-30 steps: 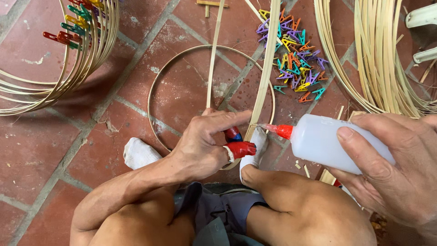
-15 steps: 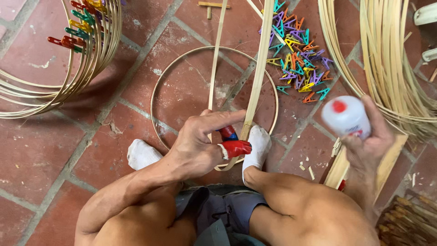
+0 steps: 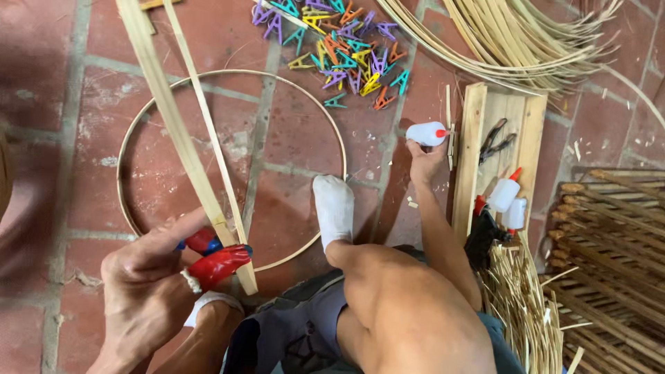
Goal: The person sits on a tiled floor and assembles a circular bamboo hoop by applying glue to the ends of thin bamboo strips and securing them with colorful plastic clips. The person repeatedly bends the strips, applies adhesive, and fastens them to the hoop frame.
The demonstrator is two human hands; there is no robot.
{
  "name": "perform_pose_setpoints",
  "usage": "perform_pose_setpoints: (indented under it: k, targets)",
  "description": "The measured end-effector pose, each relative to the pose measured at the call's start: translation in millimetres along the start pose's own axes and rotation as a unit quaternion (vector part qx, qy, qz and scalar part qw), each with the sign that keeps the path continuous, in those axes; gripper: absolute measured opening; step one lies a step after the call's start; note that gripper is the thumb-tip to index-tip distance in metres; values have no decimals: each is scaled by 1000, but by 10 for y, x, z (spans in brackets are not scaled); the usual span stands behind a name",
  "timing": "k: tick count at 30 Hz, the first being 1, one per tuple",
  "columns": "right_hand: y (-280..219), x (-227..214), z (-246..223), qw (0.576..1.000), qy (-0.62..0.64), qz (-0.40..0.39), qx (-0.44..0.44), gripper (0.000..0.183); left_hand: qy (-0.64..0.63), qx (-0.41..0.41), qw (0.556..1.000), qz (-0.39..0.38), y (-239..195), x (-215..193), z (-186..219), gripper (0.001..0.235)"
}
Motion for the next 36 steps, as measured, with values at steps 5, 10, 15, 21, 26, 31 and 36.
perform_pose_setpoints:
  k: [5,10,15,21,26,31,36]
  targets:
    - [-578,146,-141,991,-128,-28,20,33,-32,17,999,-23,47,10,36,54]
    - [-356,1095,-571,915,-247,-244,-206,47,72,59,996,-11,88,128,131,51]
    - [265,1932,-893,795,-337,-366,-347,42,-130,-122,984,-21,71,162,220,48]
    - [125,1779,-1526,859,-307,-367,-184,35,-45,93,992,-79,93,131,106,64]
    - [-298,1363,-2889,812,-56,-575,-81,32,-26,147,983,-111,101,211,43,58]
    - [-585,1506,-4024,672,43,-703,-228,26,8,173,978,-119,105,293,141,51]
    - [-722,1737,-4436,647,40,-720,-249,30,-67,145,976,-151,44,270,157,53]
Point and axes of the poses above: each hand's wrist, its own y-axis towards the middle knuckle, its own x-axis out of the palm, z = x × y, the point moved 3 cm from there along y, towards the middle knuckle, and after that the axes turned 2 degrees about y, right-handed, at the moved point
